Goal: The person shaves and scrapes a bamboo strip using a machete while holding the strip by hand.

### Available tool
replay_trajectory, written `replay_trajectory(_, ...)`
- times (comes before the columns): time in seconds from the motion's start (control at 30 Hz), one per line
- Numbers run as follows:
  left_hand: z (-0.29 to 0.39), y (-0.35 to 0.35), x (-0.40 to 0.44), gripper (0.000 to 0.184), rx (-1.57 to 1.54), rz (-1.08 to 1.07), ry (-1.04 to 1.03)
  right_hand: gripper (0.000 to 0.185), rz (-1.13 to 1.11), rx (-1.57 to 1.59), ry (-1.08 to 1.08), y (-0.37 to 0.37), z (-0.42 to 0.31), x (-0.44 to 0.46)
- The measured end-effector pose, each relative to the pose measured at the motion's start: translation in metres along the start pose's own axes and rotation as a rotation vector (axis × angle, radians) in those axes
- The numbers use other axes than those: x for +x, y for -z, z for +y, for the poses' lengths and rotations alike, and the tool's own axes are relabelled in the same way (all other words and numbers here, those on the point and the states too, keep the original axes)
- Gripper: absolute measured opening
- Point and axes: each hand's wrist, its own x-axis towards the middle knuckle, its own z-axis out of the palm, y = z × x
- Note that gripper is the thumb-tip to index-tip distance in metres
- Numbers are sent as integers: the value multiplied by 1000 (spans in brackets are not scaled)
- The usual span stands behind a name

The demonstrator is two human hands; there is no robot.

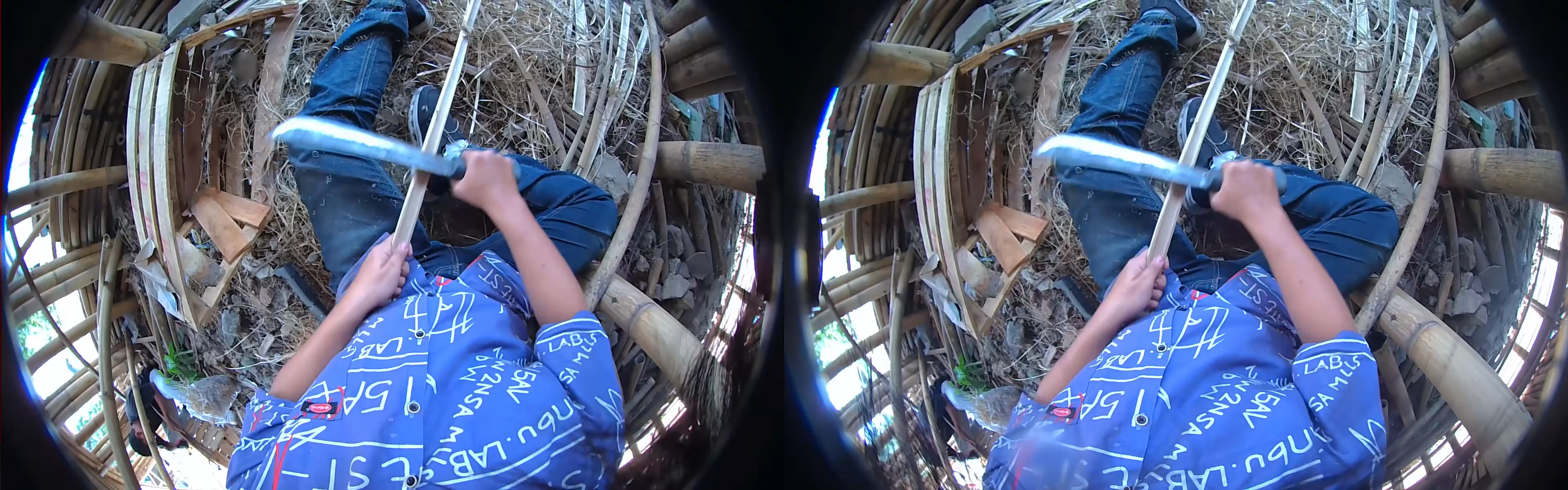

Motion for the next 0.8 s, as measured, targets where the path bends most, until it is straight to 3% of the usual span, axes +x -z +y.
replay_trajectory(0.1, -9, 5, -3, 19, 95, -18, -148, 31, 45, 28, -196, 8, 35, 40)
replay_trajectory(0.13, -8, 5, -4, 20, 130, -25, -242, 30, 1, 6, -166, 17, 35, 45)
replay_trajectory(0.2, -2, 5, -8, 18, 133, -23, -235, 29, 44, -76, -82, 21, 40, 53)
replay_trajectory(0.3, -1, 14, -10, 14, -29, -52, -63, 29, 64, -95, -46, 12, 39, 51)
replay_trajectory(0.37, 1, 22, -8, 15, -359, -219, 201, 29, 51, -38, -45, 8, 33, 40)
replay_trajectory(0.53, 2, 26, 9, 26, -560, -337, 313, 23, -16, 90, 112, 1, 5, -6)
replay_trajectory(0.6, -1, 32, 15, 28, -628, -517, 286, 21, -68, 74, 174, -3, -4, -19)
replay_trajectory(0.67, 0, 25, 10, 31, -537, -456, 240, 19, -67, 80, 188, -7, -5, -23)
replay_trajectory(0.73, 4, 15, 2, 31, -278, -229, 154, 23, -14, 115, 193, -5, -4, -23)
replay_trajectory(0.8, 2, 12, -5, 31, -207, -175, 121, 25, -27, -12, 106, 7, 8, -4)
